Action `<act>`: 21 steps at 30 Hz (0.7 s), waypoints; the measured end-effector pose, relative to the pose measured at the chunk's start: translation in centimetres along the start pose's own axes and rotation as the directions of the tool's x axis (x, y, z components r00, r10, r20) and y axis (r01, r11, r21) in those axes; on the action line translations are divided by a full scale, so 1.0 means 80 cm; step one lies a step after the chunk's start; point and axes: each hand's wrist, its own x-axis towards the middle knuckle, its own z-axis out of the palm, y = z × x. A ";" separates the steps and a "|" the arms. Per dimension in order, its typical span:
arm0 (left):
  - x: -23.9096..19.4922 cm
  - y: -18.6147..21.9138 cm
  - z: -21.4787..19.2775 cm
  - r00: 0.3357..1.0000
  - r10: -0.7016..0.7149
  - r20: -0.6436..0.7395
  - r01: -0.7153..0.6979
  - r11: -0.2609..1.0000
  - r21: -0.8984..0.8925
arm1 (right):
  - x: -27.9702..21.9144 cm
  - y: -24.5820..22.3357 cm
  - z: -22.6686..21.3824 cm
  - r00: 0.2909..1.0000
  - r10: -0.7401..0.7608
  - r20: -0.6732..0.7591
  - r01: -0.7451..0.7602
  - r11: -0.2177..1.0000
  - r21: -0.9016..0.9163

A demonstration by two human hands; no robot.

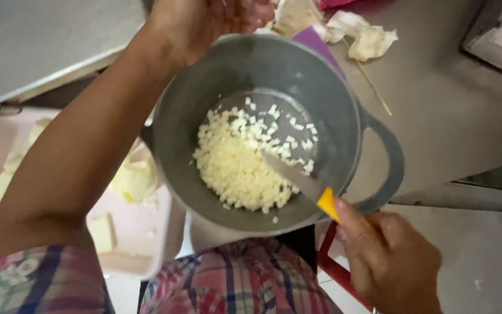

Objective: The person cuts a block of white cheese into small cubes using a yellow-handled knife. They hold the cheese in their left hand and slice it directly over a pot containing chopped onions, dropping the cubes into the pot. The person repeats this process with multiple pieces of cheese from a pink tray.

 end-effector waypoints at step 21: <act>-0.254 -0.022 0.025 0.942 0.323 0.091 -0.334 0.927 0.172 | -0.037 -0.054 -0.008 0.979 -0.140 -0.145 0.101 0.963 -0.249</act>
